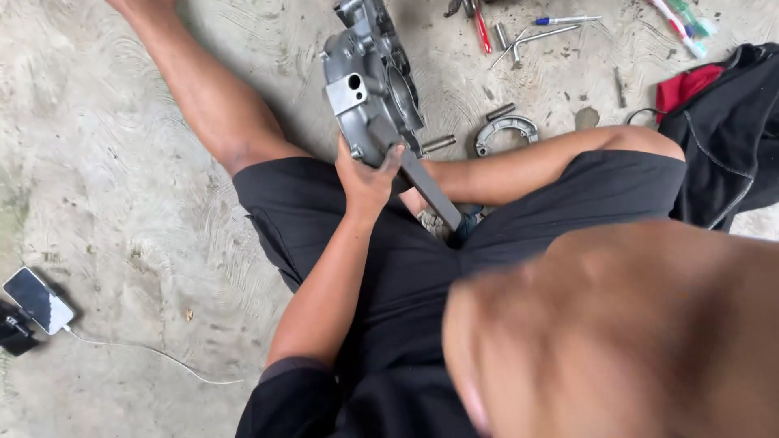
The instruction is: Filing the mating surface of a motorcycle engine casing to ensure it is flat and smooth.
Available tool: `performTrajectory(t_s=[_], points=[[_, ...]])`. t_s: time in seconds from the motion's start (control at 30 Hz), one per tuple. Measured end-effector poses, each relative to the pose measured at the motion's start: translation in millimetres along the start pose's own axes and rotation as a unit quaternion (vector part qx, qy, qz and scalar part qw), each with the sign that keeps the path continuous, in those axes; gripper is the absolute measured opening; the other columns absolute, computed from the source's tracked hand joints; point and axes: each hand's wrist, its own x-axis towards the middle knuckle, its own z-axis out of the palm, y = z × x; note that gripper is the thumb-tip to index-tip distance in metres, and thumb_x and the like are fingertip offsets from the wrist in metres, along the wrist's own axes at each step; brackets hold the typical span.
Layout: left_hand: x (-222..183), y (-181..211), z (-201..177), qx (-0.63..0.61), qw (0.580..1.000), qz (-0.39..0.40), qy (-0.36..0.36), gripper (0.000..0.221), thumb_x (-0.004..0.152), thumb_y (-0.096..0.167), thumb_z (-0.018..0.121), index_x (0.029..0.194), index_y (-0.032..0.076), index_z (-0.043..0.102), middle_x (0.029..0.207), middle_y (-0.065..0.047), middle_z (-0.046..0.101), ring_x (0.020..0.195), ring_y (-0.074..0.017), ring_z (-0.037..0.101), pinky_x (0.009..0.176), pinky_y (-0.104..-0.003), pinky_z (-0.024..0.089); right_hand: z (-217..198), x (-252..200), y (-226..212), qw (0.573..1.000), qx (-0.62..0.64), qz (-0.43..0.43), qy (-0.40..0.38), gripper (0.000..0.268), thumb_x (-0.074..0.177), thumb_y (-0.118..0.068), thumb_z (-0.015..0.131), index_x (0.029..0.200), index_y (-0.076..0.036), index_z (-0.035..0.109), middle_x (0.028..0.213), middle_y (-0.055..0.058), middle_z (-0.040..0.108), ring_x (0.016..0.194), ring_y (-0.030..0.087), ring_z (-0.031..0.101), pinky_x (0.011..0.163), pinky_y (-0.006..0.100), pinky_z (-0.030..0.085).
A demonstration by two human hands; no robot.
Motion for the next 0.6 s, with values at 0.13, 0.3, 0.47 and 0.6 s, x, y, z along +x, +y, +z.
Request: performTrajectory(t_s=[0.13, 0.3, 0.47, 0.6], points=[[-3, 5, -1, -0.012, 1.000, -0.009, -0.016, 0.055, 0.080, 0.024, 0.090, 0.121, 0.007, 0.057, 0.102, -0.016, 0.073, 0.097, -0.0333, 0.074, 0.077, -0.050, 0.059, -50, -28, 88, 1.000, 0.013, -0.017, -0.008, 0.062, 0.116, -0.063, 0.062, 0.115, -0.001, 0.062, 0.101, 0.010, 0.068, 0.077, 0.019, 0.067, 0.067, 0.030, 0.060], [1, 14, 0, -0.004, 0.999, 0.042, -0.007, 0.071, 0.076, 0.030, 0.095, 0.126, 0.001, 0.055, 0.107, -0.022, 0.072, 0.103, -0.0432, 0.071, 0.095, -0.059, 0.052, -119, -98, 196, 0.884, -0.450, 0.124, 0.020, 0.069, 0.085, -0.038, 0.081, 0.141, -0.003, 0.059, 0.103, 0.010, 0.063, 0.099, 0.029, 0.068, 0.087, 0.041, 0.056], [24, 15, 17, 0.006, 0.998, 0.061, -0.006, 0.067, 0.071, 0.037, 0.099, 0.120, 0.012, 0.061, 0.102, -0.010, 0.072, 0.101, -0.0265, 0.072, 0.088, -0.047, 0.055, -130, -152, 235, 0.830, -0.522, 0.196, 0.007, 0.094, 0.082, -0.040, 0.082, 0.158, -0.010, 0.037, 0.121, 0.024, 0.055, 0.106, 0.046, 0.064, 0.090, 0.054, 0.057], [40, 50, 25, -0.018, 0.998, 0.040, -0.047, 0.049, 0.080, 0.013, 0.086, 0.120, 0.006, 0.058, 0.098, -0.007, 0.074, 0.081, -0.0160, 0.070, 0.078, -0.029, 0.057, -131, -127, 234, 0.851, -0.486, 0.196, 0.044, 0.079, 0.086, -0.007, 0.073, 0.154, 0.001, 0.032, 0.131, 0.026, 0.057, 0.104, 0.036, 0.064, 0.093, 0.043, 0.051]])
